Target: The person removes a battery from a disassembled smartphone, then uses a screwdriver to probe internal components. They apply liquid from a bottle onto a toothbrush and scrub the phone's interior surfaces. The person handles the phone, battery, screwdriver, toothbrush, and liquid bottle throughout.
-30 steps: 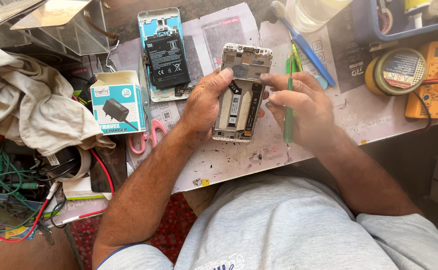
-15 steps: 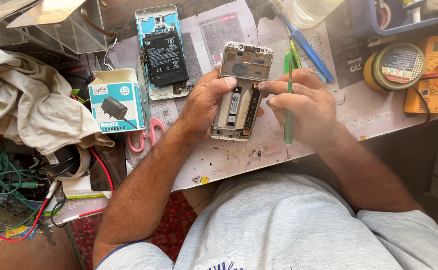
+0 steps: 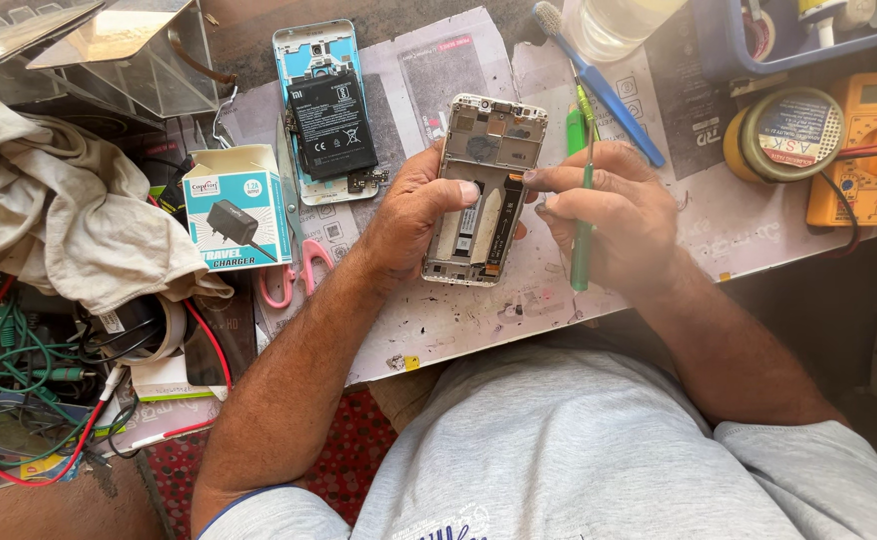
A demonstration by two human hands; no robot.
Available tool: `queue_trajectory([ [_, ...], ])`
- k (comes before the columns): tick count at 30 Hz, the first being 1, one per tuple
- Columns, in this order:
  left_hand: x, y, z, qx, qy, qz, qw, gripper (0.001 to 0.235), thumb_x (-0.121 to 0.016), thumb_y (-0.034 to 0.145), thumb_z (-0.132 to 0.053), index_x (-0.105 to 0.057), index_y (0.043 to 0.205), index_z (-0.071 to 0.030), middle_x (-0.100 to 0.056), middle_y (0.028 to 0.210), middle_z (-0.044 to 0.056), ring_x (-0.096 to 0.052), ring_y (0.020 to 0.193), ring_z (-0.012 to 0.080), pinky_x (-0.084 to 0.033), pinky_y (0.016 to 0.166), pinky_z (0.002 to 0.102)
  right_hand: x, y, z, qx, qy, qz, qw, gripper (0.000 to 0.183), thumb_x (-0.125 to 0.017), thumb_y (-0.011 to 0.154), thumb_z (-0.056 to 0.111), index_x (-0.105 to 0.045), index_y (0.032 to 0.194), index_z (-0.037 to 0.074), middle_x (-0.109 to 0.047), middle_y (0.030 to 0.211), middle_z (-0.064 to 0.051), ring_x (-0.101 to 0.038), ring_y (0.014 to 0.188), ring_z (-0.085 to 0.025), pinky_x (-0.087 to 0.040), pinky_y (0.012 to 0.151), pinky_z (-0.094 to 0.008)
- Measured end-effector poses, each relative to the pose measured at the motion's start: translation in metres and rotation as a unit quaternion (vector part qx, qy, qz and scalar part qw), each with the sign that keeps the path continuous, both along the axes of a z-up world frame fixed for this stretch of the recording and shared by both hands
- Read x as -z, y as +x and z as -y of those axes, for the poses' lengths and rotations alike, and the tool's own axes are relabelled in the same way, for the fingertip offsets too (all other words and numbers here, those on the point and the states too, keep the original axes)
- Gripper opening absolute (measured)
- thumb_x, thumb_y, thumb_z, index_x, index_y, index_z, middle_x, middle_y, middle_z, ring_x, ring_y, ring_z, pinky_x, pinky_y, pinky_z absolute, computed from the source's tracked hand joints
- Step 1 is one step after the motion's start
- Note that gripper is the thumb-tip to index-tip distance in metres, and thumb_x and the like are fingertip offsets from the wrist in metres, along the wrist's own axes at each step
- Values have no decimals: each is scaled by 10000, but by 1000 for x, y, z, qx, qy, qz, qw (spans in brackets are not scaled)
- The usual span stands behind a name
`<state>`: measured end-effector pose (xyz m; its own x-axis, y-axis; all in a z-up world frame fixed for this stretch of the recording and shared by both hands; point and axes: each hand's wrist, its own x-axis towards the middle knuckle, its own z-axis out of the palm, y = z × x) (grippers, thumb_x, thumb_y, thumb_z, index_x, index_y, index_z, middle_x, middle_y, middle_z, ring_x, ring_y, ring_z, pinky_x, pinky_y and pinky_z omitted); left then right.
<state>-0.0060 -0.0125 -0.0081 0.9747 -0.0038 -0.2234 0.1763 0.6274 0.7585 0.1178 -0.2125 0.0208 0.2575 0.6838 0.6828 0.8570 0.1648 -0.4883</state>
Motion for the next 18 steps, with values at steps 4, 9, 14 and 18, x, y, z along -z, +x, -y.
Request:
queue_trajectory([
  [4, -2, -1, 1, 0, -4, 18, 1000, 644, -616, 854, -178, -435, 1422, 69, -682, 1169, 267, -761, 955, 315, -687, 788, 426, -1, -1, 2, 22, -9, -2, 1000, 365, -870, 862, -17, -576, 1060, 69, -747, 1083, -121, -694, 932, -275, -563, 840, -372],
  [9, 0, 2, -2, 15, 9, 54, 998, 681, -624, 818, -163, -427, 1431, 58, -685, 1197, 262, -762, 1004, 315, -690, 860, 445, 2, -1, 2, 41, -16, -13, 999, 377, -880, 880, -26, -572, 1070, 81, -751, 1094, -103, -703, 964, -265, -569, 790, -329],
  [14, 4, 2, -5, 22, 48, 83, 995, 732, -586, 750, -109, -437, 1446, 63, -699, 1224, 256, -760, 1058, 325, -679, 982, 458, 5, 0, 5, 43, -21, -2, 999, 390, -886, 903, -36, -567, 1090, 87, -755, 1106, -99, -709, 969, -265, -569, 782, -330],
  [18, 2, 4, -6, 16, 20, 81, 996, 715, -584, 766, -106, -447, 1447, 65, -692, 1238, 264, -756, 1061, 336, -675, 984, 469, 5, 1, 4, 37, -22, 8, 999, 371, -877, 947, -33, -565, 1111, 82, -761, 1101, -111, -713, 966, -262, -563, 789, -338],
])
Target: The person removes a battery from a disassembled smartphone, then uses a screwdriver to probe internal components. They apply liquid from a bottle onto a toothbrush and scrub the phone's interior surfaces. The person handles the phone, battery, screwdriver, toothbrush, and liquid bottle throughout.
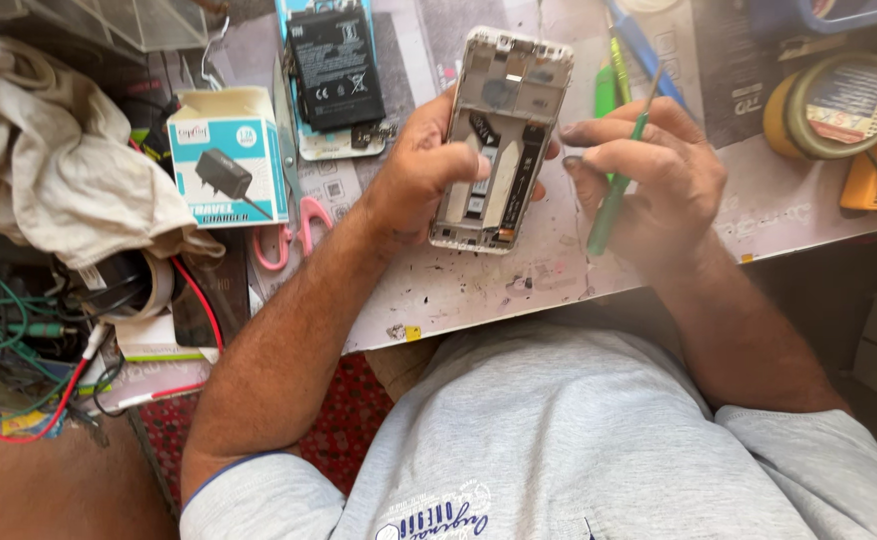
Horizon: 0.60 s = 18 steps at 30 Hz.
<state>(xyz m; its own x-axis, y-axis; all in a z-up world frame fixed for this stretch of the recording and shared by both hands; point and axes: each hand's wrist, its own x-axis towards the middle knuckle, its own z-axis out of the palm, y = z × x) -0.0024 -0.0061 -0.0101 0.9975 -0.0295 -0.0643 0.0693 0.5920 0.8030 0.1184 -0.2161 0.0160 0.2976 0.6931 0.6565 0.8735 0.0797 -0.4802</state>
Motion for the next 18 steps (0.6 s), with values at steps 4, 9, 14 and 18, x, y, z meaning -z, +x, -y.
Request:
queue_trajectory([
  [4, -1, -3, -3, -5, -33, -13, 999, 698, -560, 788, -107, -433, 1451, 72, -669, 1258, 290, -748, 1057, 353, -676, 968, 481, 2, -2, -1, 3, 3, 10, 1000, 365, -860, 968, -9, -539, 1114, 88, -757, 1062, -126, -711, 935, -261, -553, 785, -354],
  [9, 0, -4, -5, -20, -85, -11, 996, 676, -497, 862, -101, -360, 1505, 59, -621, 1340, 323, -701, 1215, 373, -672, 1053, 508, 4, -2, 1, -3, -6, 12, 1000, 381, -854, 1045, 1, -508, 1170, 100, -758, 1109, -133, -696, 928, -256, -546, 762, -336],
  [14, 5, -4, -3, -39, -115, 12, 993, 614, -504, 979, -189, -343, 1523, 43, -594, 1390, 326, -672, 1283, 382, -657, 1025, 503, 7, -2, 1, -5, -4, 21, 1000, 374, -853, 1066, 11, -504, 1167, 99, -765, 1120, -124, -700, 932, -255, -548, 746, -338],
  [18, 10, -4, 0, -44, -133, 11, 990, 602, -503, 1028, -278, -394, 1512, 64, -598, 1394, 330, -671, 1272, 380, -649, 1035, 496, 3, -4, 0, -16, -14, 20, 1000, 358, -841, 1071, 46, -502, 1169, 104, -768, 1127, -117, -698, 910, -252, -549, 755, -337],
])
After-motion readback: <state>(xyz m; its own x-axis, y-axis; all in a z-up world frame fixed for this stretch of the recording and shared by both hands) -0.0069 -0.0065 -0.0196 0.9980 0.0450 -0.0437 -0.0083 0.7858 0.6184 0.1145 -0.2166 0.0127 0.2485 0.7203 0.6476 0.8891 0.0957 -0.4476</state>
